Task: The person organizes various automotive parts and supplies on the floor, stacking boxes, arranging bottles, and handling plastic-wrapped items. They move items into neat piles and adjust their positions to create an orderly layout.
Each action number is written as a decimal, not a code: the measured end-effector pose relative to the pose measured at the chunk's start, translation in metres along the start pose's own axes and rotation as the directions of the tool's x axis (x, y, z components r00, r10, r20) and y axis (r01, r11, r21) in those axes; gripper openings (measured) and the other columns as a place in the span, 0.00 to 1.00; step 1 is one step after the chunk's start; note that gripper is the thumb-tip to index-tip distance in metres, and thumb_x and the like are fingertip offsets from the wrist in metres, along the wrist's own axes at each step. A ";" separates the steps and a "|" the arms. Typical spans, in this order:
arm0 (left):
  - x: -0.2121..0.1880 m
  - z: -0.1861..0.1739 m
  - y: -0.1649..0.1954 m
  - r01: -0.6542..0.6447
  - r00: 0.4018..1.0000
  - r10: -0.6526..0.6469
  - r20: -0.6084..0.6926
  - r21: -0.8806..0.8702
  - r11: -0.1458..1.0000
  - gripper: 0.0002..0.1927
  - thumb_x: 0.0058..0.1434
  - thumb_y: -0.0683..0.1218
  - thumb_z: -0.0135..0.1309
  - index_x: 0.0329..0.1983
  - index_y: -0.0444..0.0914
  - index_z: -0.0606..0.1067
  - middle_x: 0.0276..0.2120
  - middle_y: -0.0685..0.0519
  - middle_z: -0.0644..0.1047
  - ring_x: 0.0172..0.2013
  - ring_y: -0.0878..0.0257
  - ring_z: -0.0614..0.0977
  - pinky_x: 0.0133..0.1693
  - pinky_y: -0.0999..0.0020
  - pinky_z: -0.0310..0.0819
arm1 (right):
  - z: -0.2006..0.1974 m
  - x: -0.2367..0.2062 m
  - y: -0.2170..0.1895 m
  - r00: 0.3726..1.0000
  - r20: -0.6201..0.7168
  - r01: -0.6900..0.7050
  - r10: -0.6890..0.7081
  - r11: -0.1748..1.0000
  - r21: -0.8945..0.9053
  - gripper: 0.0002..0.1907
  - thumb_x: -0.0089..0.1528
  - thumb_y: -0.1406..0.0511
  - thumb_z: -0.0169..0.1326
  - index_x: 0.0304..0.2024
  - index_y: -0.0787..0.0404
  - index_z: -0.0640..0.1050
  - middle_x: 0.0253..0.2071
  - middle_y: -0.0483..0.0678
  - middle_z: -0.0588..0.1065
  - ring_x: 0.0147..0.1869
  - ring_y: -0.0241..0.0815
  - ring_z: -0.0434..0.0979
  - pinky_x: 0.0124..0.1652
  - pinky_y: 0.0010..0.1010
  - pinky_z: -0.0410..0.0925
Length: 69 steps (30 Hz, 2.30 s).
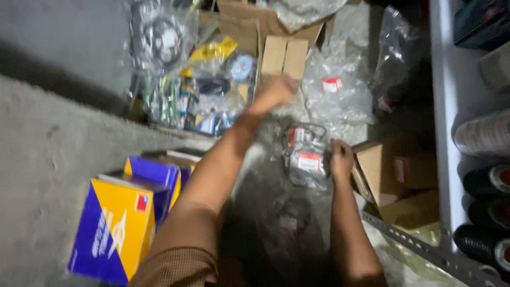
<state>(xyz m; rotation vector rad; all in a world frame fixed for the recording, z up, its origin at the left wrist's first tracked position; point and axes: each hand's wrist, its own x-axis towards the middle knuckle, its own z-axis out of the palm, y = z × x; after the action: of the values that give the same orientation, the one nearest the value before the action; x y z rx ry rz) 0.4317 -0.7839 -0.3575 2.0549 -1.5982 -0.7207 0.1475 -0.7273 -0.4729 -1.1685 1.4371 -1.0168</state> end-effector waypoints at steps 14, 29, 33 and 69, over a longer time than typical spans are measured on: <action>-0.021 -0.126 -0.128 0.513 0.565 -0.251 -0.786 0.096 0.853 0.26 0.55 0.50 0.57 0.57 0.39 0.74 0.64 0.43 0.65 0.66 0.39 0.61 0.65 0.36 0.46 | 0.027 -0.020 0.019 0.977 0.013 0.198 -0.215 0.874 -0.444 0.30 0.56 0.57 0.66 0.58 0.61 0.76 0.53 0.59 0.72 0.54 0.55 0.75 0.54 0.40 0.69; -0.027 -0.003 0.081 -0.138 0.974 0.086 -0.209 -0.247 0.959 0.15 0.54 0.51 0.59 0.42 0.41 0.77 0.39 0.42 0.82 0.44 0.45 0.84 0.46 0.53 0.77 | 0.017 0.020 -0.077 0.931 0.349 -0.332 0.107 0.644 0.689 0.22 0.61 0.55 0.54 0.57 0.48 0.71 0.49 0.44 0.77 0.50 0.41 0.77 0.45 0.38 0.72; -0.012 -0.003 0.048 -0.195 0.947 0.131 -0.294 -0.200 0.960 0.18 0.52 0.50 0.62 0.42 0.37 0.76 0.38 0.40 0.81 0.42 0.46 0.84 0.43 0.54 0.78 | 0.010 0.027 -0.060 0.910 0.387 -0.321 0.151 0.847 0.424 0.22 0.68 0.58 0.60 0.59 0.62 0.75 0.39 0.52 0.76 0.34 0.51 0.71 0.28 0.40 0.58; 0.049 -0.113 -0.026 -0.013 0.899 -0.067 -0.432 -0.178 0.984 0.23 0.69 0.57 0.42 0.54 0.38 0.78 0.47 0.41 0.81 0.47 0.46 0.83 0.49 0.51 0.75 | 0.006 0.020 0.011 0.779 0.513 -0.243 0.362 0.927 -0.285 0.35 0.55 0.50 0.63 0.62 0.57 0.75 0.54 0.51 0.79 0.56 0.48 0.75 0.52 0.40 0.67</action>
<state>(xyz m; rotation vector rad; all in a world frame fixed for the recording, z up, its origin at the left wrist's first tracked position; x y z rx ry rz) 0.5330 -0.8221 -0.2936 1.9388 -1.2076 -0.3548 0.1509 -0.7453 -0.4885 -1.1987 1.2087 -0.2565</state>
